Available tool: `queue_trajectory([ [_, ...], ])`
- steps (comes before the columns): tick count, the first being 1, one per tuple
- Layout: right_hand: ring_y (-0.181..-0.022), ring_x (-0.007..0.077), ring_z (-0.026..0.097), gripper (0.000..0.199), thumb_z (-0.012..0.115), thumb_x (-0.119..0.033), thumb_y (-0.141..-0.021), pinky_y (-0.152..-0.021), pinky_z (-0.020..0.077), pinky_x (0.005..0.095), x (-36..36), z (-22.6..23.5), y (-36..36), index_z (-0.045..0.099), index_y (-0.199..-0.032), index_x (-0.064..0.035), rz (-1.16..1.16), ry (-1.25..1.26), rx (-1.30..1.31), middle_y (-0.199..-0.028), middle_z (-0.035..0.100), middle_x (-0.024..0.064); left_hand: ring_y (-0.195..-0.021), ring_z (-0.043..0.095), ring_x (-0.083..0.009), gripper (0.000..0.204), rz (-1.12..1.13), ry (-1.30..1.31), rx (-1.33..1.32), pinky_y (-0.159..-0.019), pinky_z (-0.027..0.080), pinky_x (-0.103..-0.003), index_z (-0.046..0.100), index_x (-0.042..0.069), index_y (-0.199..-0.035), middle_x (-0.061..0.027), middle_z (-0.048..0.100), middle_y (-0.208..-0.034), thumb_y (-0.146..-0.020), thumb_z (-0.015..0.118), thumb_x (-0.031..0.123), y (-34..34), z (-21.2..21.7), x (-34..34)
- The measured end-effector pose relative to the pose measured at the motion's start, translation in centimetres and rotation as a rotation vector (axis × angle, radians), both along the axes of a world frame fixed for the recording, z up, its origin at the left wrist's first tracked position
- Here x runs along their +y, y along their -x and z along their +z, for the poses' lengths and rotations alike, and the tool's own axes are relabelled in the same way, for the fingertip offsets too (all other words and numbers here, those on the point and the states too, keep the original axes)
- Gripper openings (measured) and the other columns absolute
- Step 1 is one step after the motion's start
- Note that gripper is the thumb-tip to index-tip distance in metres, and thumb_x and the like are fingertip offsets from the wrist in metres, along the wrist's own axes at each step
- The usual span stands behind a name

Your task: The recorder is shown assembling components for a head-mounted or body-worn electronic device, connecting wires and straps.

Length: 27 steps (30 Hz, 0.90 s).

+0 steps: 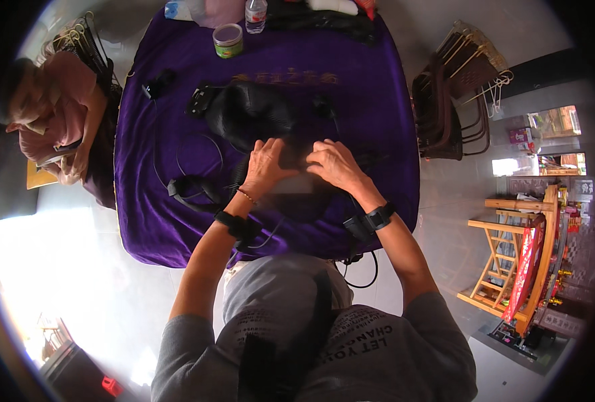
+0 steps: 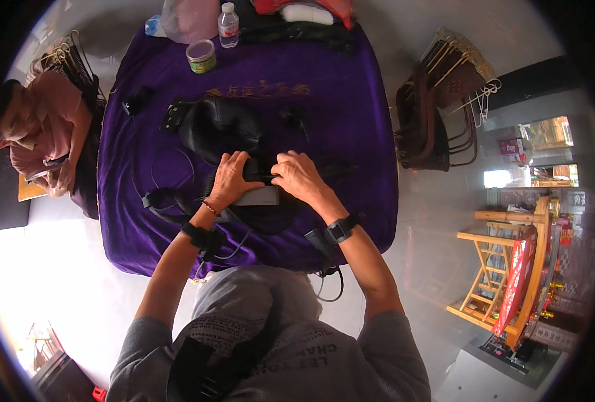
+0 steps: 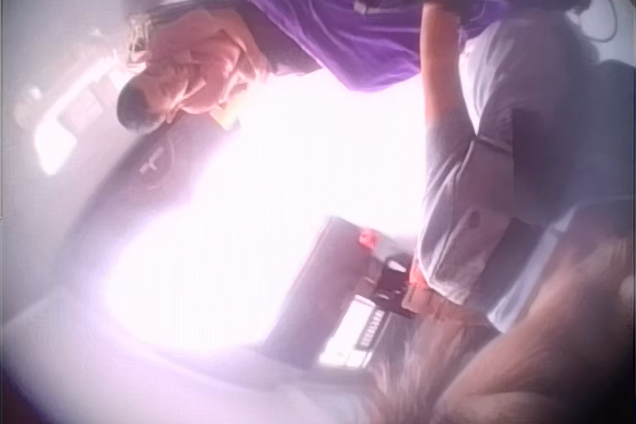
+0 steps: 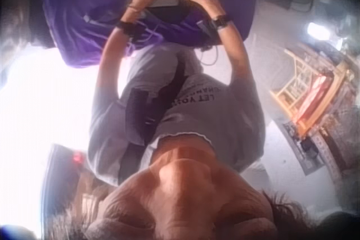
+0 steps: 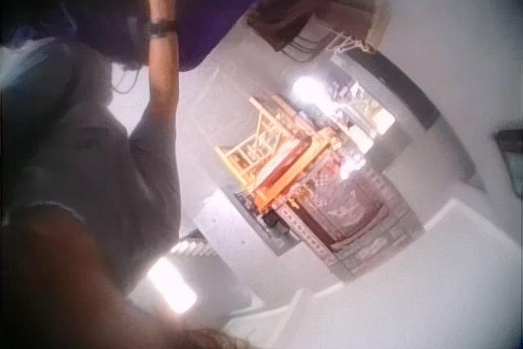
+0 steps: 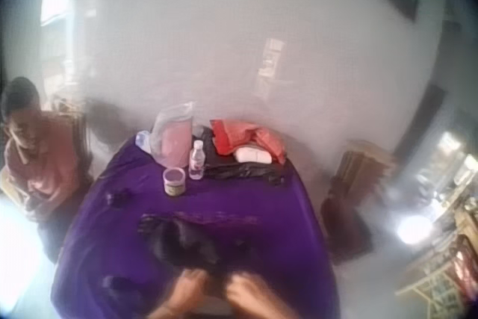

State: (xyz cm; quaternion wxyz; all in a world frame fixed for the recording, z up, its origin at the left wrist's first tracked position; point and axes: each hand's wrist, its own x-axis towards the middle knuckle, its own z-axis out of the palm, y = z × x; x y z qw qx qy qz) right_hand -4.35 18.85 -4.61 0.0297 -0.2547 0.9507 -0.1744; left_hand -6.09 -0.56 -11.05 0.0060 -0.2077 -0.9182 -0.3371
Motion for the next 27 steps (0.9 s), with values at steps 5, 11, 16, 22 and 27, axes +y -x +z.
queue_trajectory([
  [5, -0.073, 0.0193, 0.054, 0.013, 0.068, -0.013, -0.074, -0.067, 0.0462, 0.0321, -0.1, -1.5, -0.2, 0.062, -0.064, -0.008, 0.078, -0.07, 0.18, -0.071, 0.052, 0.0029, -0.087, 0.047, -0.0297, 0.06, -0.032, -0.017, -0.006, -0.08, 0.043, -0.04, 0.052, 0.006, -0.099, -0.008, 0.055, -0.094, -0.055, 0.083, 0.034, 0.2, -0.2, -0.1],
  [11, -0.072, 0.0194, 0.054, 0.019, 0.062, -0.008, -0.076, -0.067, 0.0465, 0.0321, -0.8, -1.0, 0.0, 0.056, -0.058, -0.0072, 0.078, 0.005, 0.191, -0.069, 0.051, 0.0029, -0.088, 0.047, -0.0296, 0.064, -0.029, -0.03, -0.008, -0.082, 0.043, -0.04, 0.052, 0.005, -0.102, -0.0092, 0.055, -0.096, -0.056, 0.083, 0.035, 0.3, -0.5, -0.4],
  [16, -0.074, 0.0196, 0.055, 0.017, 0.06, -0.008, -0.076, -0.067, 0.0463, 0.0325, -1.5, -0.6, 0.4, 0.058, -0.059, -0.007, 0.078, -0.005, 0.172, -0.07, 0.051, 0.0032, -0.088, 0.047, -0.0295, 0.066, -0.02, -0.005, 0.02, -0.082, 0.044, -0.04, 0.052, 0.003, -0.105, -0.0098, 0.055, -0.097, -0.056, 0.082, 0.037, 0.1, -0.2, -0.4],
  [22, -0.076, 0.0205, 0.055, 0.009, 0.063, -0.008, -0.077, -0.07, 0.0443, 0.0356, -1.8, 1.1, 1.8, 0.063, -0.067, -0.0073, 0.098, -0.058, 0.232, -0.074, 0.054, 0.0029, -0.096, 0.05, -0.0324, 0.069, 0.016, -0.088, -0.061, -0.086, 0.043, -0.042, 0.052, 0.001, -0.107, -0.013, 0.057, -0.101, -0.059, 0.082, 0.042, 1.2, -0.3, -0.8],
  [27, -0.077, 0.0216, 0.055, 0.008, 0.067, -0.008, -0.076, -0.07, 0.044, 0.0352, -1.1, 3.6, 0.1, 0.065, -0.083, -0.0075, -0.19, 0.286, 0.474, -0.079, 0.056, 0.0038, -0.091, 0.051, -0.0338, 0.07, 0.034, -0.077, -0.154, -0.082, 0.044, -0.044, 0.051, 0.002, -0.105, -0.0141, 0.059, -0.099, -0.059, 0.081, 0.046, 1.9, -1.1, -1.0],
])
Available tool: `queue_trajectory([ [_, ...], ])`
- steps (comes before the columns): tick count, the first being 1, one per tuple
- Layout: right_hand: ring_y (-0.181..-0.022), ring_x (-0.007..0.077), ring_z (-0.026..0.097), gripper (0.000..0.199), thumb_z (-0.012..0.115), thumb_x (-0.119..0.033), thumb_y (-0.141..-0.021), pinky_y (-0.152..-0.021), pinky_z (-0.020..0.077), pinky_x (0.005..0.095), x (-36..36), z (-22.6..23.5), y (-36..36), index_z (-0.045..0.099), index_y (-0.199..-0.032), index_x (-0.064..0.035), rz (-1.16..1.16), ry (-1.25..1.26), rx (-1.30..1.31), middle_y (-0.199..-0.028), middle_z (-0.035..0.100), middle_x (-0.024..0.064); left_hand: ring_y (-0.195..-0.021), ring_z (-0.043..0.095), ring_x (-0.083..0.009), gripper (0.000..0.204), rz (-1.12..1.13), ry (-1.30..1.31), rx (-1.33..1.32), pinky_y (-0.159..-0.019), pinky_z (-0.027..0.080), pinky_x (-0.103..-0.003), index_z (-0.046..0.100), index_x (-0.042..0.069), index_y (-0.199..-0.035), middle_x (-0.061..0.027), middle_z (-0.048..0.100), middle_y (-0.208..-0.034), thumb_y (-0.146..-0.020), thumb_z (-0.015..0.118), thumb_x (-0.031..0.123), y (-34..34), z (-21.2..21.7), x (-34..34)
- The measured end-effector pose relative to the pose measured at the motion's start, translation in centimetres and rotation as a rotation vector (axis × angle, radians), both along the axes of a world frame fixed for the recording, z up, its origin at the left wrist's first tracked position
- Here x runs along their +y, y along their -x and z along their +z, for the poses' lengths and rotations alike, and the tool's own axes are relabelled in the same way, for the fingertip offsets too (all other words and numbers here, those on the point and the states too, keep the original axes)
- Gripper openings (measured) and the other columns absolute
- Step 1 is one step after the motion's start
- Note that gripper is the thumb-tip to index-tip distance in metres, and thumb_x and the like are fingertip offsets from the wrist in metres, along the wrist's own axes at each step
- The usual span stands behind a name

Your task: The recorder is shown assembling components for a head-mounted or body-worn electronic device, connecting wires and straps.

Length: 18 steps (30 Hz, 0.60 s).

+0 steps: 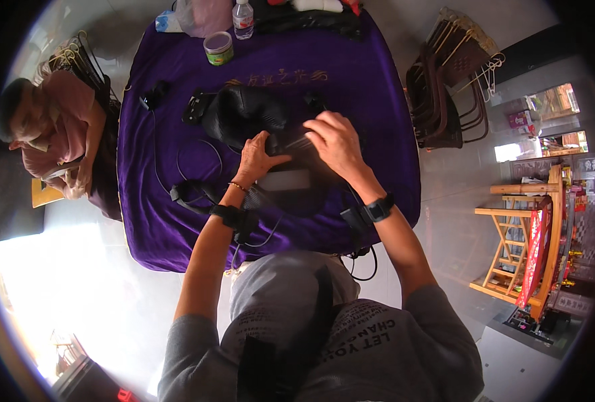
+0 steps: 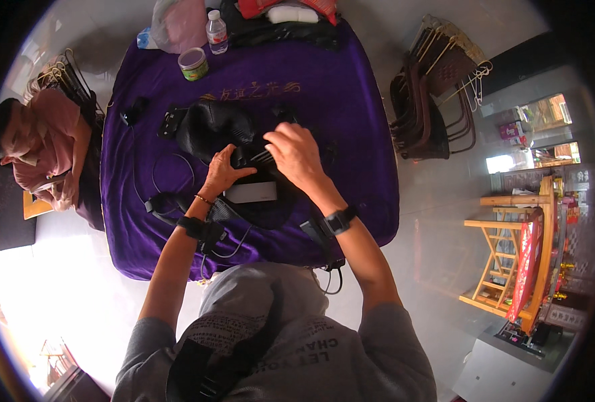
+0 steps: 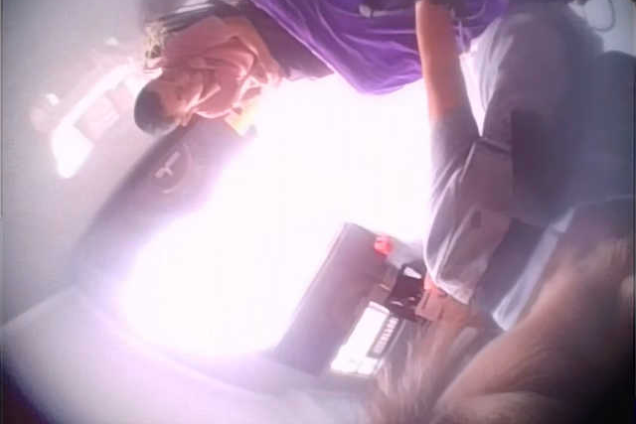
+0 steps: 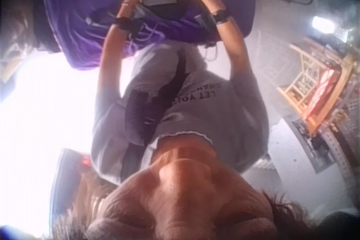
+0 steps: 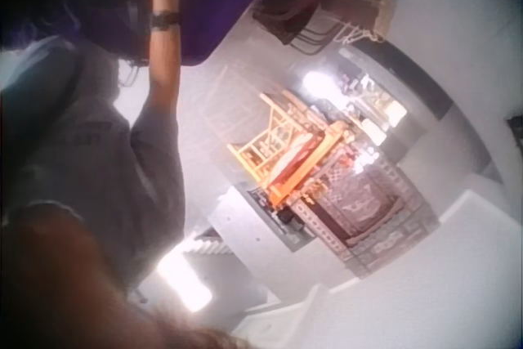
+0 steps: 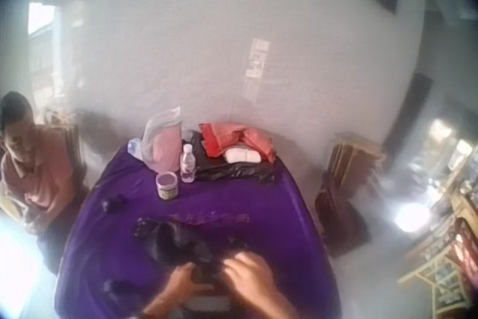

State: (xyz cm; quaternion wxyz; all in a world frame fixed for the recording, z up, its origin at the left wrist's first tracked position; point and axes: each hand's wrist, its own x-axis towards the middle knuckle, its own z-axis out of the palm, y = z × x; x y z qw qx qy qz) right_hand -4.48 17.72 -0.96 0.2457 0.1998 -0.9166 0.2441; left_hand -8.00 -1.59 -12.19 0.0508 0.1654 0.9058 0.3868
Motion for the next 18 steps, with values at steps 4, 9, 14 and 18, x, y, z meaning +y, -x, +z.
queue_trajectory([
  [4, -0.074, 0.0258, 0.058, 0.004, 0.063, -0.006, -0.079, -0.065, 0.0473, 0.0371, 2.5, -1.7, -3.6, 0.064, -0.083, -0.0055, -0.153, 0.15, -0.217, -0.075, 0.056, 0.0072, -0.09, 0.052, -0.0336, 0.069, 0.024, 0.005, 0.068, -0.08, 0.045, -0.043, 0.051, 0.004, -0.105, -0.0129, 0.058, -0.099, -0.059, 0.082, 0.045, 0.0, -0.2, 0.5],
  [9, -0.073, 0.029, 0.059, 0.003, 0.062, -0.007, -0.08, -0.063, 0.048, 0.0374, 6.4, -3.1, -8.3, 0.064, -0.082, -0.0049, -0.169, 0.074, -0.359, -0.075, 0.057, 0.0094, -0.089, 0.05, -0.0326, 0.067, -0.027, 0.193, 0.212, -0.08, 0.046, -0.042, 0.051, 0.006, -0.11, -0.0109, 0.055, -0.1, -0.06, 0.081, 0.039, -1.7, 1.1, 2.0],
  [14, -0.071, 0.0341, 0.06, 0.004, 0.063, -0.007, -0.08, -0.062, 0.0476, 0.0406, 8.8, -3.6, -11.5, 0.063, -0.082, -0.0039, -0.29, 0.06, -0.378, -0.077, 0.059, 0.0126, -0.099, 0.046, -0.0301, 0.073, 0.097, 0.346, 0.198, -0.082, 0.044, -0.042, 0.048, 0.006, -0.118, -0.0099, 0.047, -0.11, -0.062, 0.079, 0.042, -3.4, 2.7, 3.5],
  [18, -0.07, 0.0357, 0.059, 0.003, 0.062, -0.005, -0.079, -0.061, 0.0472, 0.0407, 8.8, -4.0, -13.2, 0.063, -0.08, -0.0021, -0.268, 0.038, -0.372, -0.076, 0.059, 0.0144, -0.114, 0.042, -0.0354, 0.089, -0.024, 0.135, 0.374, -0.096, 0.037, -0.043, 0.035, 0.002, -0.134, -0.0193, 0.041, -0.124, -0.063, 0.079, 0.034, -6.5, 4.1, 1.9],
])
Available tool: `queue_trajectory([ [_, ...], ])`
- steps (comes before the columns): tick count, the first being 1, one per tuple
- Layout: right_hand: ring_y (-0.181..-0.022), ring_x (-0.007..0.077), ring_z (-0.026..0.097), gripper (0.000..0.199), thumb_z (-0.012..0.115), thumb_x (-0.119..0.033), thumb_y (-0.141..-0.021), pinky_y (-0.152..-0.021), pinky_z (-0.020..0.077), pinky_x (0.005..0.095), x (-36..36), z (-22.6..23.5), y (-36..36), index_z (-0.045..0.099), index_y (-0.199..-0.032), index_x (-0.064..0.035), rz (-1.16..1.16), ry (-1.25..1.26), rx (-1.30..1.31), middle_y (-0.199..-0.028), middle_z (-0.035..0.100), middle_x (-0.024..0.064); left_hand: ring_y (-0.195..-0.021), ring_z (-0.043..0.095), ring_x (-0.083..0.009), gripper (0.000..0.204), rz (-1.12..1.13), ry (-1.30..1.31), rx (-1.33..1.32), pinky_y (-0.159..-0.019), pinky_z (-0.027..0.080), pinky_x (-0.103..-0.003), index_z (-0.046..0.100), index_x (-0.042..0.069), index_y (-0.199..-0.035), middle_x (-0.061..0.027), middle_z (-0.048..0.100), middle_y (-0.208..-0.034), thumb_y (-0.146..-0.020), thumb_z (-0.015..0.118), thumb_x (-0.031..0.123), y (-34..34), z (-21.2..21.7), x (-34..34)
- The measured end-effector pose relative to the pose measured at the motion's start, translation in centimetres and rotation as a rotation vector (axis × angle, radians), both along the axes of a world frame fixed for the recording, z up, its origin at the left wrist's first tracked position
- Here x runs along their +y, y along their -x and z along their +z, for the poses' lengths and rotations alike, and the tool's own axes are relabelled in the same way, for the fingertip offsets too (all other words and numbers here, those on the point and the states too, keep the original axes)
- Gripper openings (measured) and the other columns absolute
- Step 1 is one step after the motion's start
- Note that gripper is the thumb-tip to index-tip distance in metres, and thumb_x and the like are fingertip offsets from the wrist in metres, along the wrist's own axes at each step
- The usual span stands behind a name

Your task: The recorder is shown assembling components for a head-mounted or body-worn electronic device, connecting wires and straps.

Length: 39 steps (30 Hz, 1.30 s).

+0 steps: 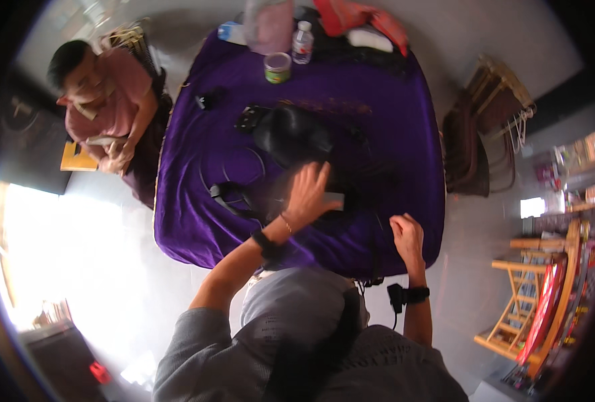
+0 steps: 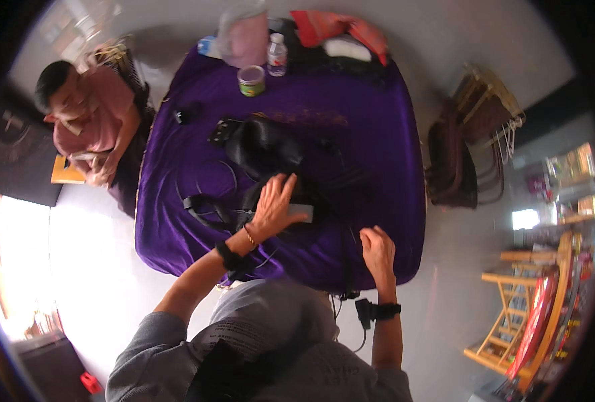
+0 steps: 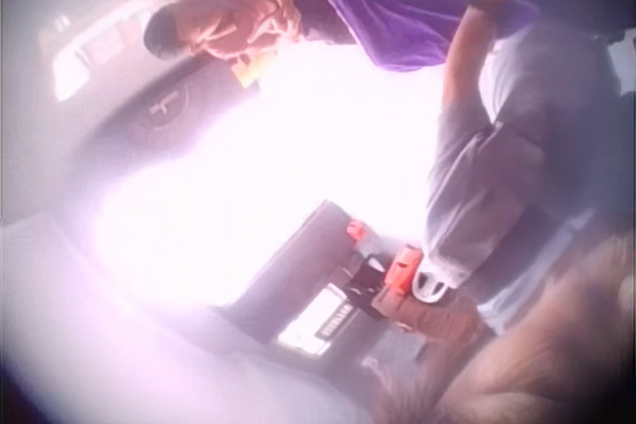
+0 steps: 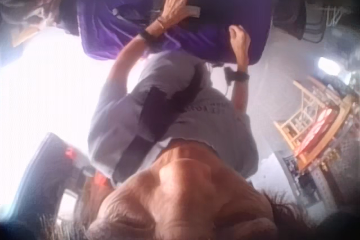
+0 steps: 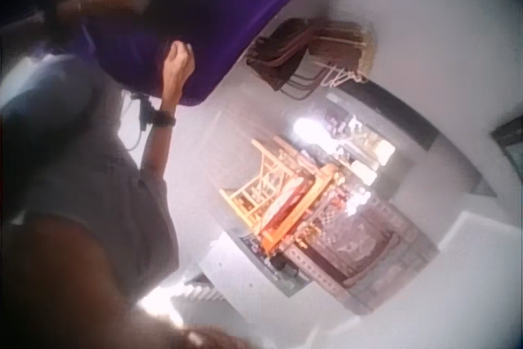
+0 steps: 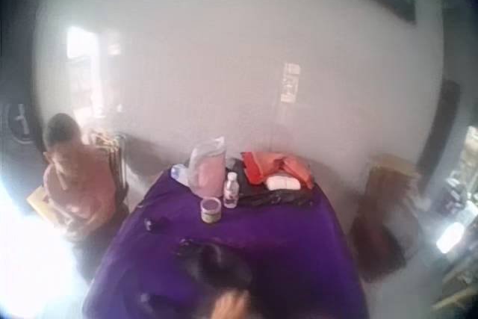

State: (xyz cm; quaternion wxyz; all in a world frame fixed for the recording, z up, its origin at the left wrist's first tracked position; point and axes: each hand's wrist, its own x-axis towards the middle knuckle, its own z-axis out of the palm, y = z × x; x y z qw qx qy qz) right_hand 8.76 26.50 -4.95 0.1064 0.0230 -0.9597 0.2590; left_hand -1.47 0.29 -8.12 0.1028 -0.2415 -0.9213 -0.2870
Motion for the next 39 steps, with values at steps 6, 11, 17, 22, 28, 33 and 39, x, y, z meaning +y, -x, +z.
queue_trajectory([
  [6, -0.068, 0.0308, 0.061, 0.005, 0.063, -0.004, -0.08, -0.061, 0.0478, 0.0374, -2.1, 0.6, 2.1, 0.064, -0.083, 0.0006, 0.138, -0.033, -0.059, -0.076, 0.061, 0.0127, -0.092, 0.059, -0.0287, 0.037, -0.028, -0.227, -0.279, -0.077, 0.049, -0.037, 0.057, 0.001, -0.108, -0.0151, 0.057, -0.103, -0.076, 0.07, 0.015, -5.7, 0.9, -7.3],
  [11, -0.071, 0.0298, 0.061, 0.008, 0.063, -0.006, -0.08, -0.064, 0.0487, 0.0365, -5.7, 2.7, 4.4, 0.065, -0.087, -0.0005, 0.29, -0.106, -0.139, -0.079, 0.061, 0.0119, -0.071, 0.065, -0.0241, 0.013, 0.239, -0.42, -0.329, -0.061, 0.052, -0.031, 0.065, 0.001, -0.091, -0.0122, 0.063, -0.084, -0.079, 0.065, 0.007, -10.9, 0.6, -14.5],
  [17, -0.086, 0.0311, 0.06, 0.015, 0.063, -0.014, -0.082, -0.075, 0.0493, 0.0393, -9.8, 2.6, 4.4, 0.065, -0.092, -0.0028, 0.409, -0.232, -0.516, -0.09, 0.061, 0.0119, -0.081, 0.061, -0.0263, 0.023, 0.871, -0.362, -0.122, -0.072, 0.049, -0.035, 0.059, 0.002, -0.1, -0.012, 0.058, -0.09, -0.078, 0.064, 0.005, -15.3, -4.8, -21.3],
  [22, -0.089, 0.0311, 0.06, 0.017, 0.063, -0.016, -0.083, -0.077, 0.0495, 0.0392, -11.0, 1.9, 3.6, 0.065, -0.093, -0.0029, 0.441, -0.302, -0.577, -0.094, 0.06, 0.0116, -0.089, 0.053, -0.0271, 0.026, 0.932, -0.034, -0.015, -0.081, 0.042, -0.038, 0.058, 0.005, -0.106, -0.0105, 0.053, -0.092, -0.081, 0.063, 0.011, -16.2, -6.9, -21.7],
  [28, -0.086, 0.0309, 0.061, 0.015, 0.062, -0.015, -0.083, -0.076, 0.0493, 0.0391, -11.0, 2.2, 1.9, 0.064, -0.094, -0.0045, 0.336, -0.218, -0.625, -0.091, 0.061, 0.0101, -0.085, 0.052, -0.0254, 0.017, 0.857, 0.022, -0.126, -0.076, 0.038, -0.039, 0.058, 0.007, -0.096, -0.0075, 0.053, -0.087, -0.082, 0.062, 0.015, -14.3, -7.4, -21.8],
  [33, -0.078, 0.0316, 0.06, 0.013, 0.062, -0.014, -0.083, -0.068, 0.0496, 0.0389, -14.3, 2.4, 2.9, 0.063, -0.092, -0.0047, 0.358, -0.057, -0.378, -0.088, 0.06, 0.0102, -0.072, 0.054, -0.0256, 0.01, 0.675, -0.423, -0.111, -0.065, 0.042, -0.037, 0.06, 0.005, -0.087, -0.0081, 0.053, -0.077, -0.079, 0.064, 0.007, -11.9, -4.3, -19.7],
  [39, -0.078, 0.0316, 0.06, 0.013, 0.061, -0.014, -0.083, -0.067, 0.0499, 0.0398, -21.8, 0.0, 6.6, 0.06, -0.089, -0.0026, 0.449, -0.109, -0.076, -0.09, 0.055, 0.0115, -0.082, 0.052, -0.0296, 0.032, 0.158, -0.189, -0.05, -0.073, 0.043, -0.039, 0.065, 0.002, -0.092, -0.0115, 0.057, -0.085, -0.07, 0.073, 0.024, -7.2, -2.5, -13.3],
])
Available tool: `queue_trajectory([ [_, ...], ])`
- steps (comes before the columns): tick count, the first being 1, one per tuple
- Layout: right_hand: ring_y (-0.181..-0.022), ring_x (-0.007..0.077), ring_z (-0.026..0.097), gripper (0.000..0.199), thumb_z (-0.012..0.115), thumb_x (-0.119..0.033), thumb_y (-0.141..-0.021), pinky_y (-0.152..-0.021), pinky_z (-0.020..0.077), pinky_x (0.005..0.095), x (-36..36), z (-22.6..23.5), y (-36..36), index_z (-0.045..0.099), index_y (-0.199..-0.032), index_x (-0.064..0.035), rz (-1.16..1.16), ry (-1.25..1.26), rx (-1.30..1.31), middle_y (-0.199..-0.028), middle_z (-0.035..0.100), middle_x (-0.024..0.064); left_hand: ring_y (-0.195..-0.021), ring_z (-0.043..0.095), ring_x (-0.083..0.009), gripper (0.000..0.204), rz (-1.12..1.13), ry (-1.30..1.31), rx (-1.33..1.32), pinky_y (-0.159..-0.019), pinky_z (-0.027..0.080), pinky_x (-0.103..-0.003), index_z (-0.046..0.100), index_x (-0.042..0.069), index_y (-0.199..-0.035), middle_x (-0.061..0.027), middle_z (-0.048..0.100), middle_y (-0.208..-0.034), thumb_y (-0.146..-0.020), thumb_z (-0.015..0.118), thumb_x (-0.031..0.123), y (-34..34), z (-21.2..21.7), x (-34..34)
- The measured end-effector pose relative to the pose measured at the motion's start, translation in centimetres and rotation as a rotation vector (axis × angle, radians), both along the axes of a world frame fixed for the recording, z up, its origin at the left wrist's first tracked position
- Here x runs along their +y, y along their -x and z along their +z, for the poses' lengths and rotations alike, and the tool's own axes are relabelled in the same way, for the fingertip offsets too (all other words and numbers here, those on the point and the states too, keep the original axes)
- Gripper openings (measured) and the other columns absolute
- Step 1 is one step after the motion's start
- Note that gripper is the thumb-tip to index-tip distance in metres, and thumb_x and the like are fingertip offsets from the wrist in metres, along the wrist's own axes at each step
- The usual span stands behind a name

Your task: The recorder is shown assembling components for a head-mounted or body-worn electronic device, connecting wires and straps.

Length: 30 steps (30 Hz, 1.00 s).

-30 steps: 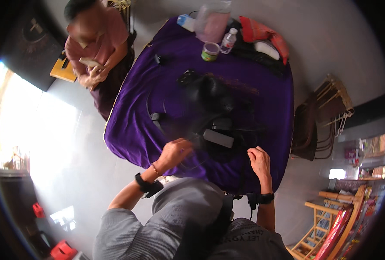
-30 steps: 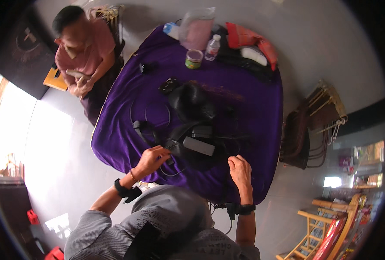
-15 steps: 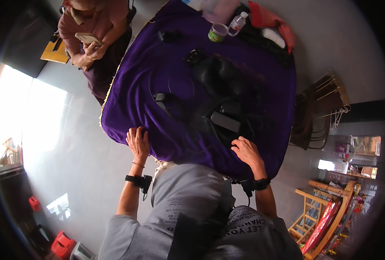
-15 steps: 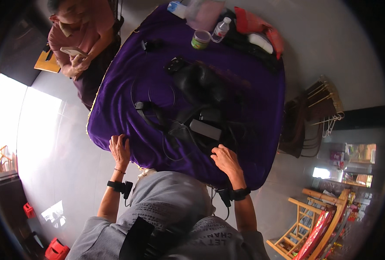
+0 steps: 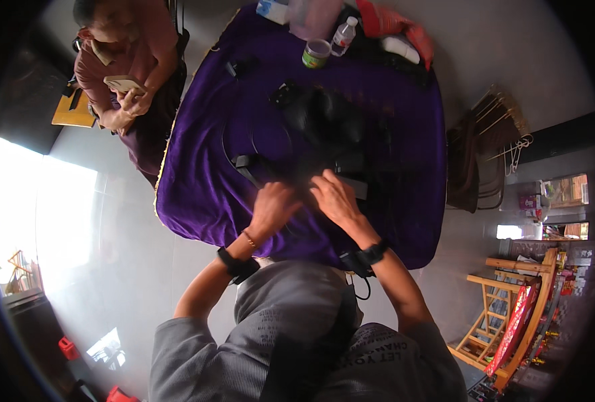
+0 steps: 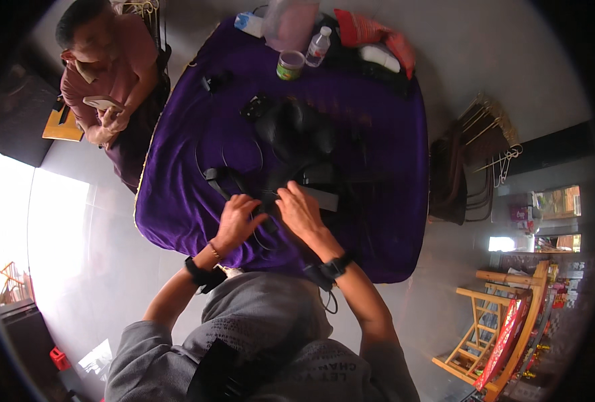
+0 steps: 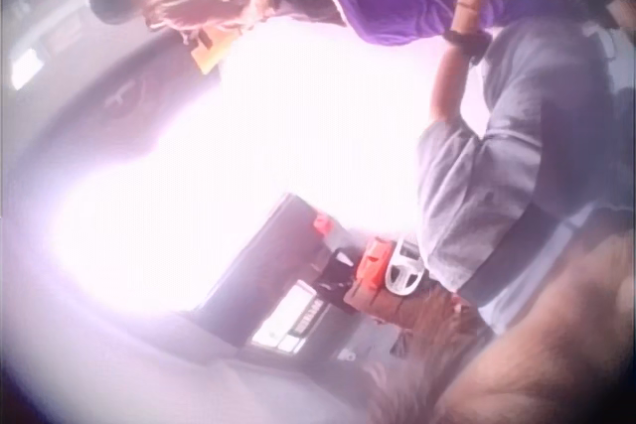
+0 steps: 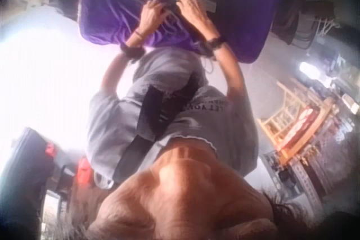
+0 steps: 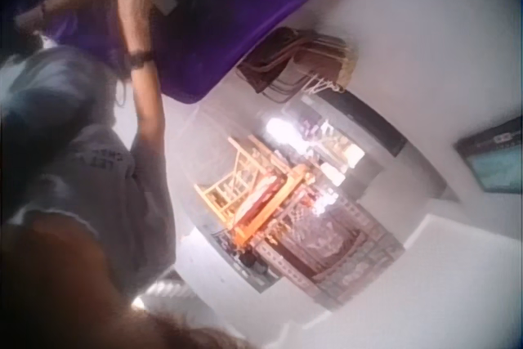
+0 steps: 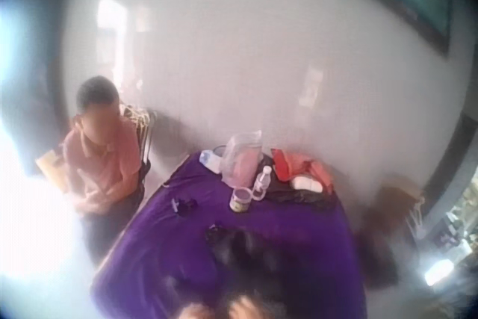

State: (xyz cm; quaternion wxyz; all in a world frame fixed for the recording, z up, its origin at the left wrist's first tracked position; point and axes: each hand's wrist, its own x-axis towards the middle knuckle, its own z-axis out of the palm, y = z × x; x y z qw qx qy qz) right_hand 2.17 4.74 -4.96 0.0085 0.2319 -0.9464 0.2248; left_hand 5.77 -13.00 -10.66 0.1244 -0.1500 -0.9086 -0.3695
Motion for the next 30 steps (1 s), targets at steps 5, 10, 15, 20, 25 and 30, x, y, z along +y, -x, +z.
queue_trajectory([
  [5, -0.083, 0.0324, 0.061, 0.007, 0.059, -0.008, -0.077, -0.069, 0.0513, 0.0412, -2.6, -5.6, 2.6, 0.06, -0.082, -0.0022, 0.028, -0.338, 0.054, -0.093, 0.057, 0.0124, -0.084, 0.052, -0.0283, 0.028, 0.007, 0.103, -0.127, -0.074, 0.041, -0.039, 0.063, 0.005, -0.084, -0.0097, 0.054, -0.084, -0.068, 0.07, 0.026, 2.4, -3.1, 2.8],
  [10, -0.089, 0.0376, 0.059, 0.008, 0.053, -0.003, -0.078, -0.071, 0.0487, 0.0451, -2.3, -5.0, 2.9, 0.059, -0.084, -0.0025, -0.055, -0.22, -0.096, -0.096, 0.06, 0.0187, -0.087, 0.053, -0.0288, 0.029, 0.033, 0.096, -0.212, -0.075, 0.041, -0.04, 0.057, 0.008, -0.086, -0.0093, 0.053, -0.088, -0.067, 0.07, 0.025, 2.3, -2.3, 3.3],
  [15, -0.086, 0.0369, 0.06, 0.014, 0.061, -0.006, -0.075, -0.07, 0.0474, 0.0437, -1.9, -3.1, 2.1, 0.056, -0.088, -0.0033, -0.119, 0.224, -0.117, -0.087, 0.062, 0.0186, -0.088, 0.055, -0.0313, 0.03, 0.078, 0.045, -0.175, -0.074, 0.042, -0.041, 0.054, 0.007, -0.094, -0.0111, 0.056, -0.089, -0.069, 0.066, 0.017, 2.4, -3.4, 3.2],
  [20, -0.078, 0.0342, 0.06, 0.014, 0.061, 0.0, -0.074, -0.068, 0.0476, 0.0407, 0.3, -2.1, 0.5, 0.057, -0.087, -0.003, 0.1, 0.371, -0.168, -0.084, 0.061, 0.0133, -0.084, 0.058, -0.0312, 0.019, 0.023, 0.064, -0.194, -0.07, 0.043, -0.042, 0.056, 0.007, -0.085, -0.0097, 0.06, -0.084, -0.069, 0.066, 0.011, 3.1, -4.9, 2.4],
  [25, -0.093, 0.0334, 0.055, 0.033, 0.069, -0.003, -0.067, -0.075, 0.048, 0.0431, 7.7, -2.0, 0.4, 0.057, -0.098, -0.0054, -0.212, -0.023, 0.042, -0.099, 0.055, 0.0119, -0.08, 0.058, -0.0277, 0.021, 0.031, 0.073, -0.159, -0.069, 0.042, -0.038, 0.055, 0.008, -0.083, -0.0066, 0.059, -0.079, -0.07, 0.07, 0.012, 2.8, -5.1, 2.7],
  [30, -0.096, 0.0355, 0.053, 0.053, 0.072, -0.007, -0.063, -0.078, 0.0491, 0.0448, 9.3, -5.1, 0.2, 0.05, -0.111, -0.0073, -0.209, -0.116, -0.051, -0.106, 0.052, 0.0126, -0.078, 0.057, -0.0262, 0.023, 0.05, 0.012, -0.133, -0.069, 0.04, -0.037, 0.054, 0.008, -0.082, -0.0054, 0.058, -0.078, -0.067, 0.072, 0.007, 2.5, -4.9, 3.0],
])
